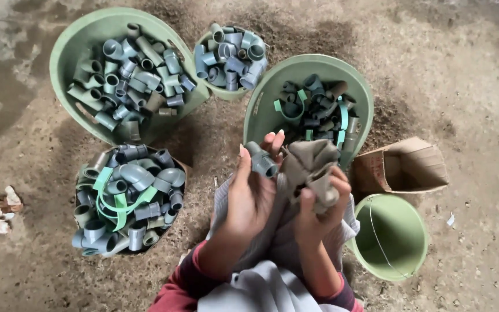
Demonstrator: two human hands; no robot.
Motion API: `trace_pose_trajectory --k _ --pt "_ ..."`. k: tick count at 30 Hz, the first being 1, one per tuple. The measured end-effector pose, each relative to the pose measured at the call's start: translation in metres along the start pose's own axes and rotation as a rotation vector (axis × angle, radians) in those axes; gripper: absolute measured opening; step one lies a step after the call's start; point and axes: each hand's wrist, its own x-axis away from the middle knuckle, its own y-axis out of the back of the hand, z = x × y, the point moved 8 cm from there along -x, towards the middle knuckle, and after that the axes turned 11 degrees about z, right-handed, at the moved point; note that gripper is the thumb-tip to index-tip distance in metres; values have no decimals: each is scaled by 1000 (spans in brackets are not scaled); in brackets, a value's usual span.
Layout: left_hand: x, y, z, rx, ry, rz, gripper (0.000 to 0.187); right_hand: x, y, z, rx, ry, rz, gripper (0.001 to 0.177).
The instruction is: The person sits on the ground and wipes gray plastic pipe fittings with a cloth. They pick up fittings from a cardboard box, wipe them, and place them into a green bucket. The process is repeated for several fittings.
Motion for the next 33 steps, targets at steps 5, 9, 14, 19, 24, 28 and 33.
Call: trace_pose_trajectory --k 5,9,14,19,24,28,33 --pt "9 -9 4 -171 -145 81 21 -12 -29 46 61 273 228 33" --pt "11 -22 -8 -438 -360 215 11 -18 -23 47 126 133 278 36" --pt "2 -35 -15 -656 -425 518 22 -27 -26 20 -189 -389 461 54" --pt "3 -42 -15 -680 -314 799 34 -7 -28 -18 -649 -1070 284 15" --pt "20 -52 -28 -1131 -490 852 63 -3 23 -50 -657 -696 -43 25" --pt "14 -59 -37 -1248 -344 917 42 -28 37 -18 -395 -257 79 35" --pt "11 -50 -34 -1400 -170 741 65 -31 -18 60 159 387 516 46"
